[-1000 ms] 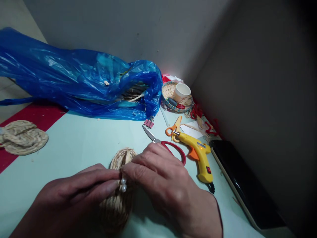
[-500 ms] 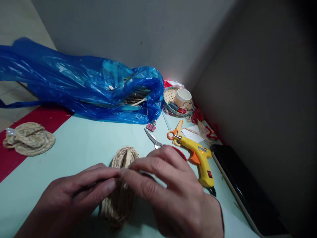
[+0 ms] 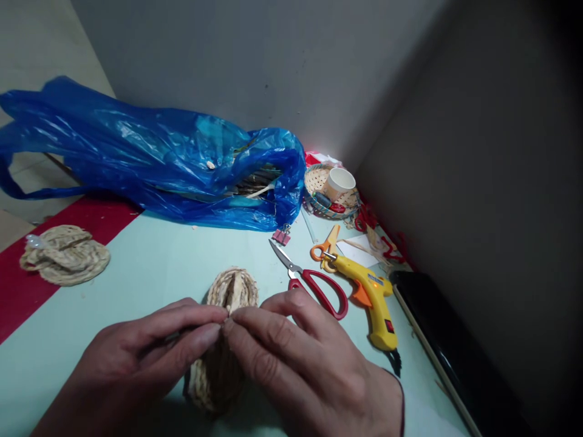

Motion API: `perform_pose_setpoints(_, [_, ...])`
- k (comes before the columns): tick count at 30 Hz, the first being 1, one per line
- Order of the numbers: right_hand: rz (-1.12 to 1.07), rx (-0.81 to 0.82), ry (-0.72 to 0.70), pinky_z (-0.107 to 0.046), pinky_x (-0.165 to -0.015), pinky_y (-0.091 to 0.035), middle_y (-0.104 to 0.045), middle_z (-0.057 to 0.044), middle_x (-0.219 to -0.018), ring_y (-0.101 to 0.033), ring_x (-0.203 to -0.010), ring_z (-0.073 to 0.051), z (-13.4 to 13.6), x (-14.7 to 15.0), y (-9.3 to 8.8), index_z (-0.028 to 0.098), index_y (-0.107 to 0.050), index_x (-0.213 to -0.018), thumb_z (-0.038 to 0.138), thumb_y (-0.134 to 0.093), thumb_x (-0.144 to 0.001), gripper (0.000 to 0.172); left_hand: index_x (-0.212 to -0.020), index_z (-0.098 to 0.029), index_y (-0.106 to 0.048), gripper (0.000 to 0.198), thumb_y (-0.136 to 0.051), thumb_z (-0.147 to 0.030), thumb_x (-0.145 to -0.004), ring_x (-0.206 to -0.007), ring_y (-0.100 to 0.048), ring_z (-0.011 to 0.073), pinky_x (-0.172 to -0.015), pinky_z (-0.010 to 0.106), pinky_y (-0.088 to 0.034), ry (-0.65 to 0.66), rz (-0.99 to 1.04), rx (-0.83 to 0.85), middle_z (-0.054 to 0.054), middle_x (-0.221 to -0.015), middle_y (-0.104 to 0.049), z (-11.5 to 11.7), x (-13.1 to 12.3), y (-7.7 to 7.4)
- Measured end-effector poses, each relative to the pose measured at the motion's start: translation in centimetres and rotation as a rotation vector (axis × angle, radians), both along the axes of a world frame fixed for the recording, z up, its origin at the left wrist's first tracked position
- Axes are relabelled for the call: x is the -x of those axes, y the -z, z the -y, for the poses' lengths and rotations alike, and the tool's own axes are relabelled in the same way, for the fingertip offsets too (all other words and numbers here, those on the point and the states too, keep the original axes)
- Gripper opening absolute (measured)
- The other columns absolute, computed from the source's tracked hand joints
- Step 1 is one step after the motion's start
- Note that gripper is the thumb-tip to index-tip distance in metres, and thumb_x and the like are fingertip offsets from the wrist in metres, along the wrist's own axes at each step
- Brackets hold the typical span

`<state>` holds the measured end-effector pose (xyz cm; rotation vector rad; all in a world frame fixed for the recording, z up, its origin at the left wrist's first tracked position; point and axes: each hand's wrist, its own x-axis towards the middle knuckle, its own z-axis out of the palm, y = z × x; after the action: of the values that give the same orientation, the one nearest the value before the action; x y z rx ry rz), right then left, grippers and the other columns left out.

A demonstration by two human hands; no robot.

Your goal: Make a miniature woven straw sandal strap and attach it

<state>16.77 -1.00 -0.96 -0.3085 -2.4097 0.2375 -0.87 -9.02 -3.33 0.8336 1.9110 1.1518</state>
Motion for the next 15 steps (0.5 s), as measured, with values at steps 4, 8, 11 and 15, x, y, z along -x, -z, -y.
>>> perform_pose_setpoints(4, [0.017, 0.015, -0.016, -0.03, -0.076, -0.059, -0.078, -0.008, -0.103, -0.066, -0.082, -0.018, -0.2, 0.0, -0.1, 0.006, -0.076, -0.102, 0.01, -0.046, -0.102, 0.03, -0.072, -0.033, -0.083, 0.017, -0.075, -0.044, -0.062, -0.079, -0.072, 0.0194, -0.066, 0.018, -0.055, -0.003, 0.044, -0.002, -0.004, -0.075, -0.077, 0.0, -0.1, 0.0])
perform_pose_setpoints(8, [0.008, 0.014, -0.007, -0.03, -0.079, -0.059, -0.078, -0.008, -0.106, -0.067, -0.084, -0.019, -0.1, 0.0, 0.2, 0.005, -0.074, -0.107, 0.011, -0.046, -0.102, 0.029, -0.075, -0.03, -0.083, 0.024, -0.077, -0.049, -0.061, -0.083, -0.071, 0.0222, -0.067, 0.02, -0.055, -0.01, 0.083, 0.018, -0.003, -0.075, -0.077, 0.1, -0.1, 0.2])
perform_pose_setpoints(11, [-0.045, 0.103, 0.039, -0.03, -0.079, -0.058, -0.077, -0.006, -0.109, -0.066, -0.09, -0.019, 0.4, -0.1, 0.7, 0.011, -0.072, -0.113, 0.012, -0.048, -0.102, 0.027, -0.075, -0.029, -0.083, 0.024, -0.081, -0.048, -0.06, -0.083, -0.072, 0.0227, -0.068, 0.021, -0.057, -0.019, 0.144, -0.007, -0.002, -0.074, -0.078, 0.1, 0.1, 0.5])
perform_pose_setpoints(15, [-0.174, 0.345, 0.077, -0.028, -0.079, -0.055, -0.074, -0.005, -0.108, -0.065, -0.093, -0.017, 0.2, -0.5, 1.0, 0.017, -0.065, -0.119, 0.008, -0.051, -0.098, 0.026, -0.074, -0.027, -0.082, 0.029, -0.083, -0.052, -0.06, -0.074, -0.073, 0.0216, -0.062, 0.022, -0.058, -0.05, 0.127, -0.02, 0.0, -0.076, -0.079, 0.3, 0.4, 1.1])
